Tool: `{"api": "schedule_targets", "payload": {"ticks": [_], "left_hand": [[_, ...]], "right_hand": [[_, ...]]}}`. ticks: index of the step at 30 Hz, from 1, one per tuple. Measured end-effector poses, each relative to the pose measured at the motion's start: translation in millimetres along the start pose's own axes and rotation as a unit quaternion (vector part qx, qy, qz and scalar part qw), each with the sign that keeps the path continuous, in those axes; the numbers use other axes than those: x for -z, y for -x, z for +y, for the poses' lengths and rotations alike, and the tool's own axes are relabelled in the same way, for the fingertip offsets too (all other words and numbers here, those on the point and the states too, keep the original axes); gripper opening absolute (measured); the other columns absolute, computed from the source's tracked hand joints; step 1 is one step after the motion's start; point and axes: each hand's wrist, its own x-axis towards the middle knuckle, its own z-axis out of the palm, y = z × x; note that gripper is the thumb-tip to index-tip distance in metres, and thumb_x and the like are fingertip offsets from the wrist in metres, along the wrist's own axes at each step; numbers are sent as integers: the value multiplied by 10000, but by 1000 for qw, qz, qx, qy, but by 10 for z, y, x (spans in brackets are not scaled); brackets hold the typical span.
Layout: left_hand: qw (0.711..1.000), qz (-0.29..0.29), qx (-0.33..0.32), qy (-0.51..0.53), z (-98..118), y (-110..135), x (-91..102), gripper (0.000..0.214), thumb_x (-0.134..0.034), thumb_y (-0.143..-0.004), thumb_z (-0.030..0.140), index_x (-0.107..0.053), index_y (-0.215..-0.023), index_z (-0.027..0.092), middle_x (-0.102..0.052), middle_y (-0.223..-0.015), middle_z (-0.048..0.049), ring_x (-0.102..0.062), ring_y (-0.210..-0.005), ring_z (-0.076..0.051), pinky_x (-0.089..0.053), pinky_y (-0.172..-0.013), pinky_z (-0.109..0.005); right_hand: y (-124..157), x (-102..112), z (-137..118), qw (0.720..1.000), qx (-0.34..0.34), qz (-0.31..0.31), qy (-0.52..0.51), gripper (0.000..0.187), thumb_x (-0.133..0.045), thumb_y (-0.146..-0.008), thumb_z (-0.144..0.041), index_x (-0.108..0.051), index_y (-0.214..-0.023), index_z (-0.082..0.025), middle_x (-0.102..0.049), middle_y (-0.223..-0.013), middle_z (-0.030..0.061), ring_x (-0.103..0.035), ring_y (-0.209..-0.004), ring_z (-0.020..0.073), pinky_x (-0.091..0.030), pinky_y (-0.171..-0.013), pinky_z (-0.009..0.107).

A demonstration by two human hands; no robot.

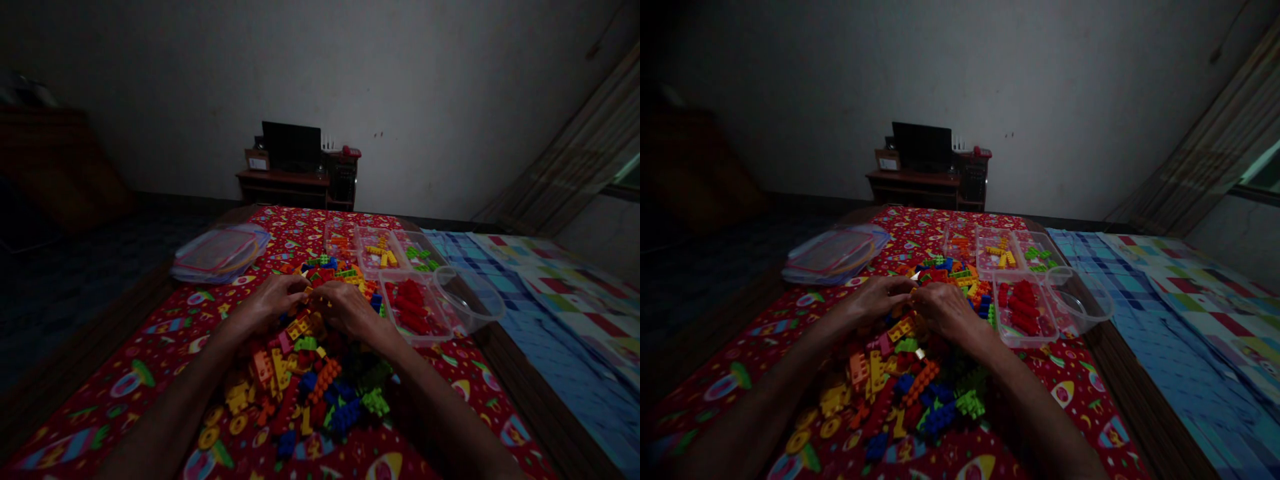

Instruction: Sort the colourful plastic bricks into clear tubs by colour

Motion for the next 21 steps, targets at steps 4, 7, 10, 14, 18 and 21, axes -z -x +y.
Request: {"api": "schedule_targets", "payload": {"ticks": [4,7,10,14,18,21], "left_hand": [[1000,5,7,-12,11,11,51,349,-489,-742,322,-701,-993,205,-734,-977,-34,-669,-886,-211,-505,-795,-275],[999,12,16,-37,53,24,99,365,-472,-764,342,-699,-1008,192,-736,-963,-48,-669,-865,-218,-504,-806,-296],[998,19,11,-53,73,36,142,375,-449,-787,367,-700,-1010,201,-738,-956,-45,-666,-875,-223,-500,-803,-302],[998,32,3,-48,64,53,180,392,-437,-808,400,-701,-1021,201,-735,-978,-53,-664,-884,-227,-496,-806,-303],[998,31,11,-46,53,62,212,393,-433,-821,386,-709,-1010,179,-734,-971,-71,-667,-868,-232,-491,-820,-316],[998,39,15,-43,34,63,239,368,-441,-824,366,-711,-998,186,-734,-983,-66,-667,-885,-227,-486,-833,-313]], "right_hand": [[-3,-171,-123,997,70,-36,17,134,-548,-877,-197,-603,-998,-185,-623,-987,72,-530,-887,167,-367,-741,260],[4,-184,-139,996,58,-56,24,78,-561,-864,-181,-598,-932,-171,-619,-942,68,-520,-857,159,-357,-716,250],[0,-74,-107,998,30,-58,-5,57,-579,-830,-153,-592,-886,-161,-617,-869,46,-511,-755,132,-331,-643,229],[0,101,-37,998,-11,-14,-60,94,-548,-866,-204,-604,-923,-154,-610,-778,19,-484,-653,106,-308,-598,216],[18,203,90,993,-80,34,-79,136,-520,-888,-234,-626,-891,-148,-604,-725,8,-476,-604,96,-295,-565,211],[-17,261,269,986,-124,76,-79,158,-531,-881,-262,-631,-847,-144,-605,-703,2,-493,-602,95,-294,-556,207]]}}
